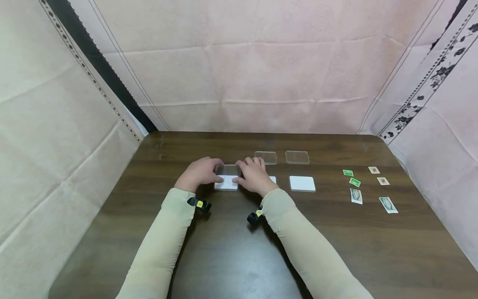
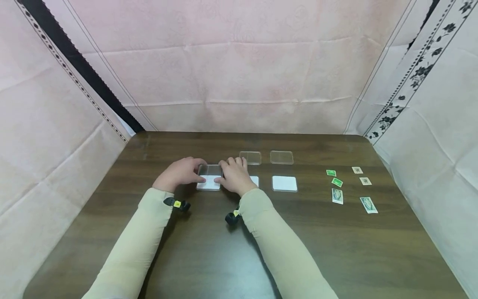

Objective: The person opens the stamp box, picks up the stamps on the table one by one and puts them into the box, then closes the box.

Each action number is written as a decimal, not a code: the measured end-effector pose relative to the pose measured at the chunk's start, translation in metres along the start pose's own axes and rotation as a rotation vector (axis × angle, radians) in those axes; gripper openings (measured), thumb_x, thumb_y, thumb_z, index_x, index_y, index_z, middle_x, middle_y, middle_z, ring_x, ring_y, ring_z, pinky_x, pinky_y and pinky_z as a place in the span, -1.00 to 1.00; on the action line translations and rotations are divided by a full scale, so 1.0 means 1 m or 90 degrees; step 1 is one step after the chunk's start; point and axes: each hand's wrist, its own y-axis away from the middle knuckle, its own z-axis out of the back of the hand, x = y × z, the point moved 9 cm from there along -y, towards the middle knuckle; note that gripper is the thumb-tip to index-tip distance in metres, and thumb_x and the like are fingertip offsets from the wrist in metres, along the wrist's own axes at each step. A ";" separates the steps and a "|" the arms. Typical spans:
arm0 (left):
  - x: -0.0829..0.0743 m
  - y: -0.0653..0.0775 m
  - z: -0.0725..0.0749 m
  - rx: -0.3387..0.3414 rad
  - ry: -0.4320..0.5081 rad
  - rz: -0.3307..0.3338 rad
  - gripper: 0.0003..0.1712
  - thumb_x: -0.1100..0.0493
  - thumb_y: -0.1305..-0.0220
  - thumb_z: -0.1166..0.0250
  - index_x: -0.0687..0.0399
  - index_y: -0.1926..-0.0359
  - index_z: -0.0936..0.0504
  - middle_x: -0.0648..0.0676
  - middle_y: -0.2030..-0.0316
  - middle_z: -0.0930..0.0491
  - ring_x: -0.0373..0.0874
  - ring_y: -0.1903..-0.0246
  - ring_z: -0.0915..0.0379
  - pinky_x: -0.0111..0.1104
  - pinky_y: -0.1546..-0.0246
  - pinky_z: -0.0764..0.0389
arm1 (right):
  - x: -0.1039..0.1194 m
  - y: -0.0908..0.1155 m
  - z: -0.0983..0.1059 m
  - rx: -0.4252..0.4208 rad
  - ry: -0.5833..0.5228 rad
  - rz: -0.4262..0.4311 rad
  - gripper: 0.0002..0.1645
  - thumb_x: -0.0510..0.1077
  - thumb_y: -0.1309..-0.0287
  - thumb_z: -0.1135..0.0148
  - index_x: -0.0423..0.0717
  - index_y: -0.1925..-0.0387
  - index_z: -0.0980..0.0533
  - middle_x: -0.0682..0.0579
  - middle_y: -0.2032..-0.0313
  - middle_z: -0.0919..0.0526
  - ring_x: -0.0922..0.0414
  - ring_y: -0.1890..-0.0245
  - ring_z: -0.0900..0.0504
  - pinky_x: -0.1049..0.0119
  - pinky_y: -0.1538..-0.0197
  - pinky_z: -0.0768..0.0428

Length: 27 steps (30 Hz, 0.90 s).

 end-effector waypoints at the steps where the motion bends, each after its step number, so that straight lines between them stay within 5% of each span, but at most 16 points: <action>1: 0.001 -0.003 0.001 0.001 -0.001 0.002 -0.37 -0.08 -0.16 -0.50 -0.04 -0.23 -0.60 0.07 0.04 -0.62 -0.01 0.13 -0.50 -0.04 0.00 -0.58 | -0.001 -0.002 0.001 0.003 -0.001 0.002 -0.21 0.29 -0.31 -0.24 -0.03 -0.41 -0.39 -0.13 -0.28 -0.44 -0.18 -0.34 -0.25 -0.23 -0.49 0.10; 14: 0.015 -0.046 0.009 -0.001 -0.039 0.030 -0.30 -0.15 -0.15 -0.45 -0.12 -0.30 -0.56 0.13 -0.10 -0.49 0.09 -0.05 -0.40 0.06 -0.03 -0.54 | -0.033 -0.049 -0.006 0.021 -0.041 -0.007 -0.22 0.29 -0.35 -0.19 -0.01 -0.43 -0.35 -0.16 -0.39 -0.29 -0.18 -0.45 -0.11 -0.23 -0.47 0.09; 27: 0.026 -0.077 -0.008 0.022 -0.028 0.063 -0.27 -0.17 -0.17 -0.40 -0.17 -0.36 -0.51 0.15 -0.22 -0.38 0.10 -0.21 -0.29 0.06 -0.12 -0.49 | -0.051 -0.068 -0.013 0.053 -0.006 -0.077 -0.21 0.29 -0.33 -0.21 -0.01 -0.43 -0.37 -0.14 -0.43 -0.28 -0.21 -0.50 -0.02 -0.27 -0.48 0.22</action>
